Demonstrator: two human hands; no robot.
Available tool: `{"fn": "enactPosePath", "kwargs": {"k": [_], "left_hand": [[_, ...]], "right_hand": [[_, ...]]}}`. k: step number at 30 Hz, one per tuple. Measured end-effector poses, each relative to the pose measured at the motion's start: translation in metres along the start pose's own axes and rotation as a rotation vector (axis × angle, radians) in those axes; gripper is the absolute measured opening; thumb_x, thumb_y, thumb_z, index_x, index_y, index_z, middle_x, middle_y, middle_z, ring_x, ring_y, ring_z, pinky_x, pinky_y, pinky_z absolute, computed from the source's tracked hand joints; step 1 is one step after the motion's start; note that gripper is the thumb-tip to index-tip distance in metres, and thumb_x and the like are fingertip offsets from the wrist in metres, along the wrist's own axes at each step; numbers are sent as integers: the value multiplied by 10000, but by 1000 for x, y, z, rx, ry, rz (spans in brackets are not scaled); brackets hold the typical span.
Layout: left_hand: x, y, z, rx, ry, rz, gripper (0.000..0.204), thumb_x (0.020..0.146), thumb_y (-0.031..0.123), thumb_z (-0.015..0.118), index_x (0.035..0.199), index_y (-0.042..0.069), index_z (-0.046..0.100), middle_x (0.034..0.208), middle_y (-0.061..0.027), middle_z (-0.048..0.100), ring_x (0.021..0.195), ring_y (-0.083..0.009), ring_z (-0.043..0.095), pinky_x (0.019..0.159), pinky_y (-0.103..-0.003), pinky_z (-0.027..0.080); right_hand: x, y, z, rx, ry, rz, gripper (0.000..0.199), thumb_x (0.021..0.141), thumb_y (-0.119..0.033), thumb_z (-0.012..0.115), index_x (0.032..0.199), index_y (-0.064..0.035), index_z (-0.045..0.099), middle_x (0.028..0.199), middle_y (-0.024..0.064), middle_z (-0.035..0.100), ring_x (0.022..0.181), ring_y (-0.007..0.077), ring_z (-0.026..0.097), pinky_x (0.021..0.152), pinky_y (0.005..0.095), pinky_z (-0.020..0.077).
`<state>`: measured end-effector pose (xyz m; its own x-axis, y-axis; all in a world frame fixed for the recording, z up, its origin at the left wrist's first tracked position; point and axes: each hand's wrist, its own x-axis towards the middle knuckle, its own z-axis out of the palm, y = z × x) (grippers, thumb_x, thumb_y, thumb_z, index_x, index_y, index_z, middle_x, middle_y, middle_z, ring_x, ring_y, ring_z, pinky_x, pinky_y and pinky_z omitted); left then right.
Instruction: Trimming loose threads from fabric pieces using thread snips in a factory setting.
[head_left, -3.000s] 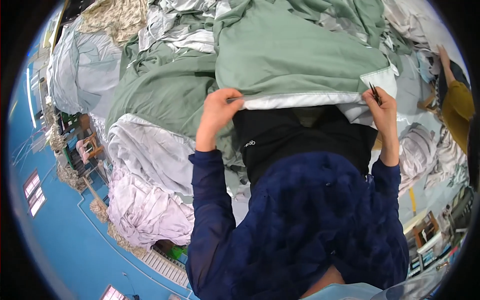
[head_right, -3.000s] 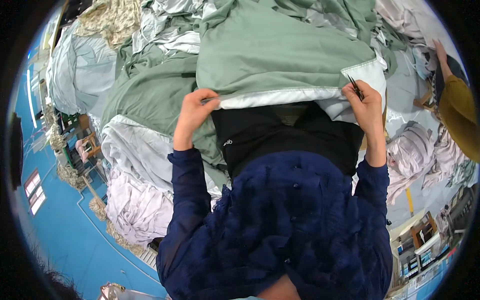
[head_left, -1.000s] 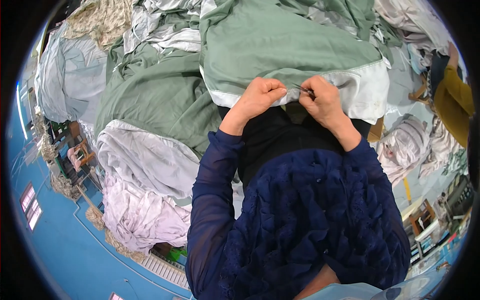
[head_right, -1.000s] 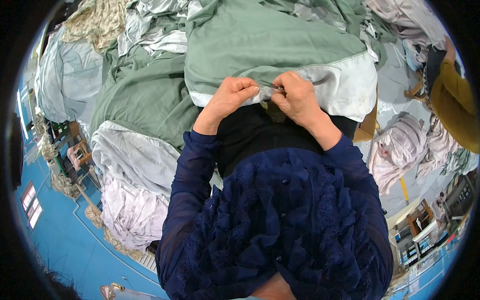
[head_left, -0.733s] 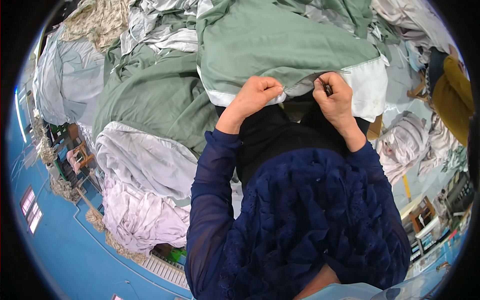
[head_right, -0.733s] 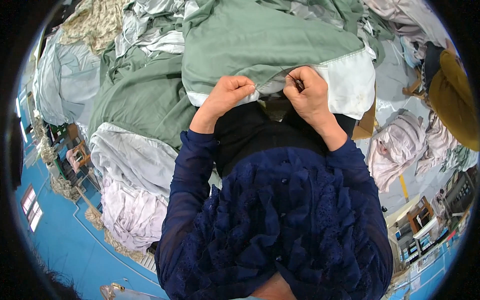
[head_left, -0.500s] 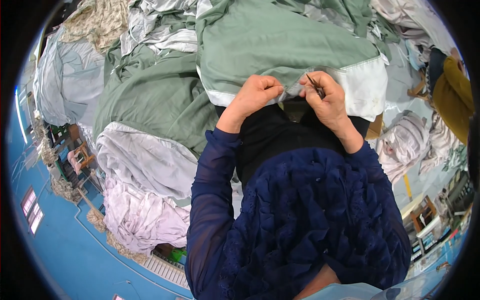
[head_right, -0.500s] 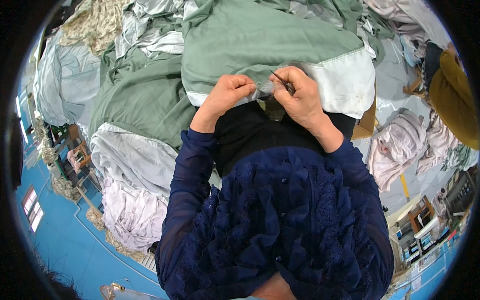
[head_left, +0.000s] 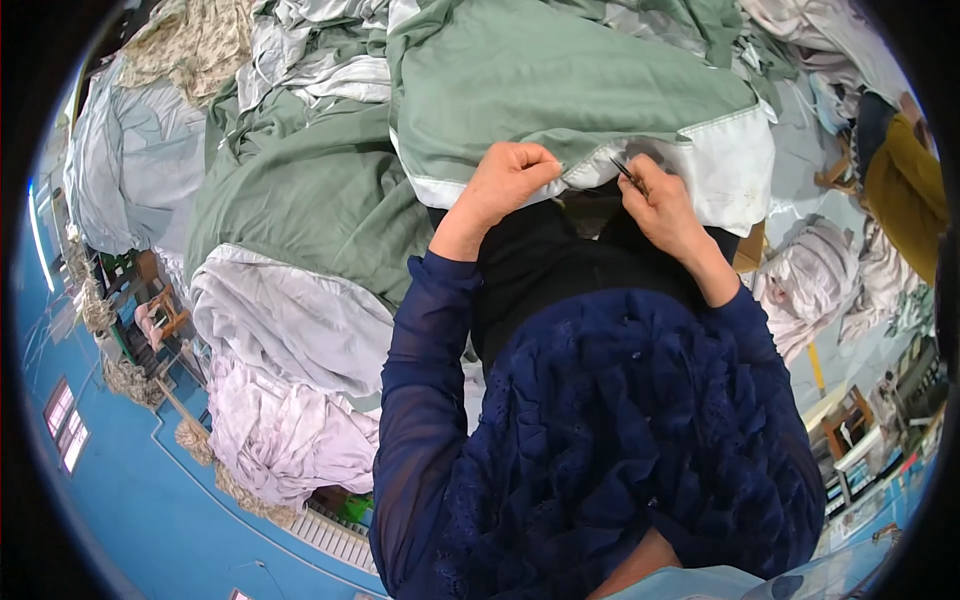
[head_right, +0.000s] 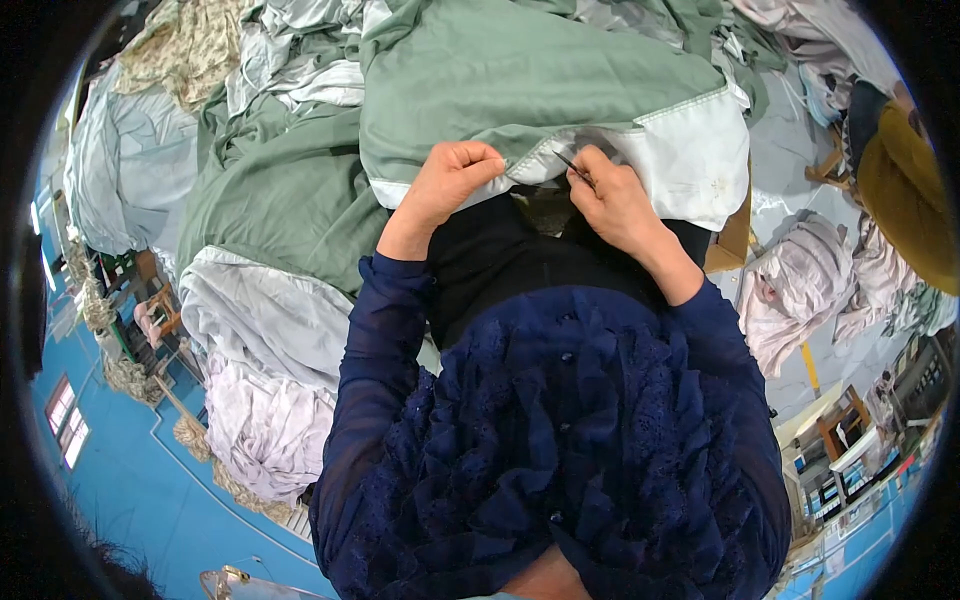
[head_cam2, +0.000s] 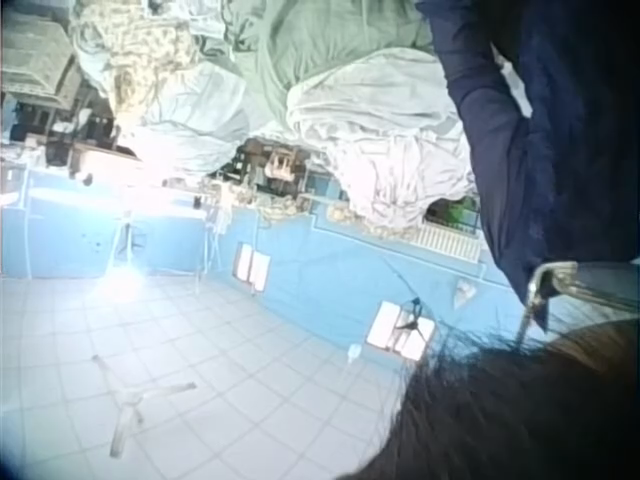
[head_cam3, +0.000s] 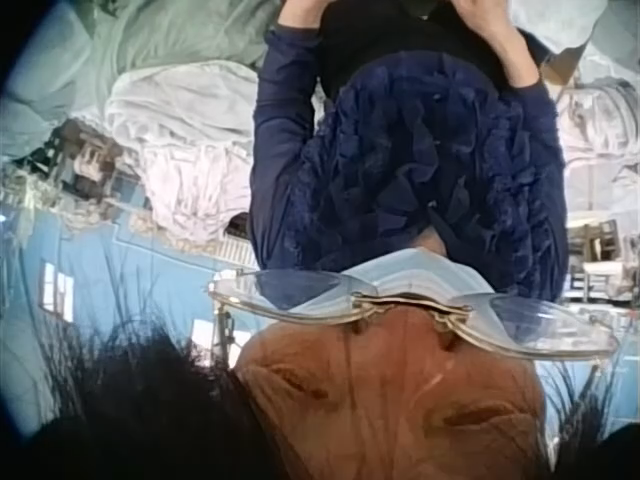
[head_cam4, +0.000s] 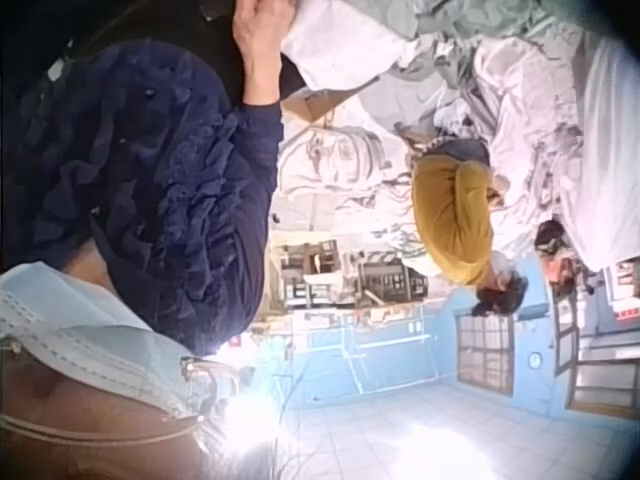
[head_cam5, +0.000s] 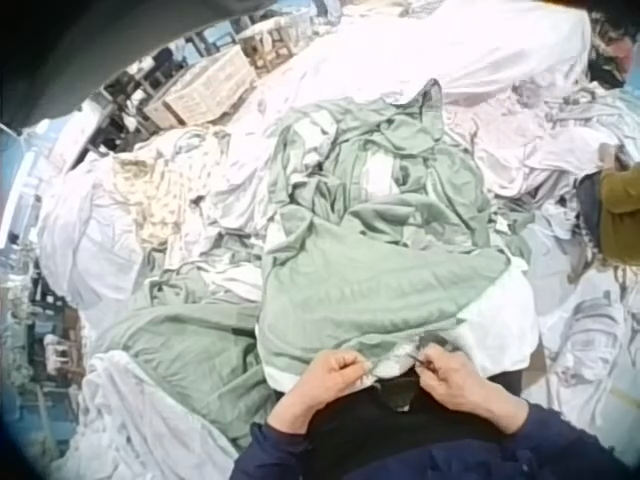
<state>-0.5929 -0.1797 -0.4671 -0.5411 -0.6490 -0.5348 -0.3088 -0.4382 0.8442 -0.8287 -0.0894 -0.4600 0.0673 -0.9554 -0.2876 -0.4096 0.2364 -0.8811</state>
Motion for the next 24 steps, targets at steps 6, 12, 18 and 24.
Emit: {"fn": "enactPosePath", "kwargs": {"k": [6, 12, 18, 24], "left_hand": [[1, -4, 0, -14, 25, -16, 157, 882, 145, 659, 834, -2, 686, 723, 74, 576, 659, -17, 460, 574, -202, 367], [1, 4, 3, 45, 27, -46, 143, 878, 130, 653, 842, -4, 685, 737, 58, 597, 667, -25, 486, 579, -201, 379], [6, 1, -1, -86, -27, -101, 128, 874, 104, 645, 840, -12, 686, 746, 32, 617, 677, -43, 511, 599, -205, 405], [3, -4, 0, -64, -19, -44, 120, 863, 103, 660, 838, -8, 697, 746, 42, 615, 677, -37, 509, 600, -197, 404]], "right_hand": [[5, -14, -3, 94, -457, 58, 132, 888, -77, 637, 978, 19, 652, 802, 44, 665, 733, 88, 562, 687, 250, 458], [14, -27, 1, 233, -141, -418, 80, 902, -35, 611, 855, -1, 667, 971, 53, 657, 753, 77, 544, 700, 252, 449], [25, -38, 30, 844, -249, -96, 155, 967, -140, 573, 881, -30, 642, 791, 36, 610, 618, 55, 491, 519, 189, 334], [24, -9, 27, 676, -212, 89, 174, 959, -160, 590, 849, -35, 640, 650, -40, 528, 574, 34, 460, 507, 206, 359]]}}
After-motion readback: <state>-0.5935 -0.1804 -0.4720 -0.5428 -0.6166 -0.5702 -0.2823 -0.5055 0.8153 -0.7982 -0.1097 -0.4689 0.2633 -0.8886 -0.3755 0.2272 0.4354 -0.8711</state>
